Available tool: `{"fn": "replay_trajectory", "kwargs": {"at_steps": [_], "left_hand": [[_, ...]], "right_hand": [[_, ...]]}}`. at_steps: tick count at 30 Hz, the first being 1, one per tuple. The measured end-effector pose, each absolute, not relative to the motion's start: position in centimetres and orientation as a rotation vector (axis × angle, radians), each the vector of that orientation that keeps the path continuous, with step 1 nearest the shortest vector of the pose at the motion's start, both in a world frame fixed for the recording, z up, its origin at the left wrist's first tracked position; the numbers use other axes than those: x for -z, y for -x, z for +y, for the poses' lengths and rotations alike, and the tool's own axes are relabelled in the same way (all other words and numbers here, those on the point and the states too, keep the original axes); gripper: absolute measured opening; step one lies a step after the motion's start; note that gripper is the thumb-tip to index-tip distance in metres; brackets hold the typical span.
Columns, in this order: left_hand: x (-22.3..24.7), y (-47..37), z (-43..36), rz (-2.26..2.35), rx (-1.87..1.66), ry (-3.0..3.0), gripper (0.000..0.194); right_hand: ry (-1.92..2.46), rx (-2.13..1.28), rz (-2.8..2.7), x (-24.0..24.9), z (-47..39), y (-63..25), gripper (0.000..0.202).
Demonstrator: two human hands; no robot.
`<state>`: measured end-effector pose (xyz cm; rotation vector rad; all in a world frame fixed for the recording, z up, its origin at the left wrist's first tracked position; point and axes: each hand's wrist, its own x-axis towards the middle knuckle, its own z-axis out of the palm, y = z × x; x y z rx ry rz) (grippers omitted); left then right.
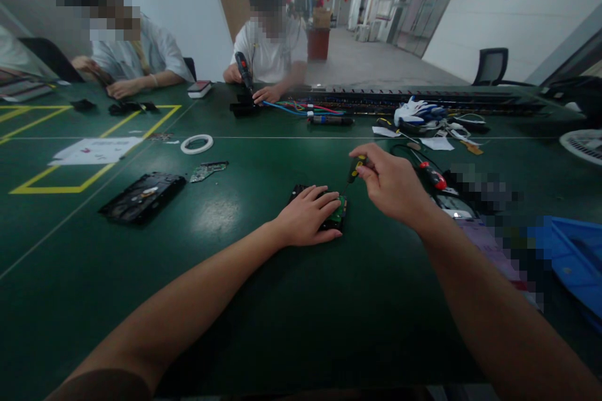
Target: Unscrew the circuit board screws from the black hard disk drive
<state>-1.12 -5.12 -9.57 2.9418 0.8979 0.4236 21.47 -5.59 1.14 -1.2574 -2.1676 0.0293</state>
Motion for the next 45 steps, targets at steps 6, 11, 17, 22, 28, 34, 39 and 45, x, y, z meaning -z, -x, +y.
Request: {"fn": "replay_trajectory", "kwargs": {"at_steps": [6, 11, 17, 22, 28, 34, 39, 45], "left_hand": [[9.5, 1.2, -5.1, 0.897, -0.41, -2.933, 0.077], [9.6, 1.1, -5.1, 0.895, -0.417, -2.939, 0.077], [9.5, 1.1, -5.1, 0.9, -0.412, -2.939, 0.077], [9.4, 1.1, -5.2, 0.901, -0.408, -2.939, 0.076], [9.4, 1.1, -5.2, 0.901, -0.416, -2.936, 0.076], [9.6, 1.1, -5.2, 0.9, -0.422, -2.943, 0.076], [9.7, 1.1, -5.1, 0.895, -0.433, -2.936, 0.076], [9.6, 1.2, -5.1, 0.896, -0.423, -2.937, 0.077]], "right_hand": [[1.21, -0.081, -2.22, -1.6, -6.1, -21.1, 0.03], [1.215, -0.049, -2.099, -0.8, -6.1, -21.0, 0.021], [1.181, 0.028, -2.145, -0.7, -5.8, -21.1, 0.016], [1.204, 0.006, -2.171, -0.8, -5.8, -21.3, 0.03], [1.192, 0.001, -2.209, -1.1, -5.6, -21.6, 0.031], [1.246, 0.109, -2.173, -0.9, -5.2, -21.2, 0.018], [1.328, 0.23, -2.059, -0.2, -4.7, -21.3, 0.027], [1.27, 0.167, -2.054, 0.3, -4.4, -21.3, 0.016]]}}
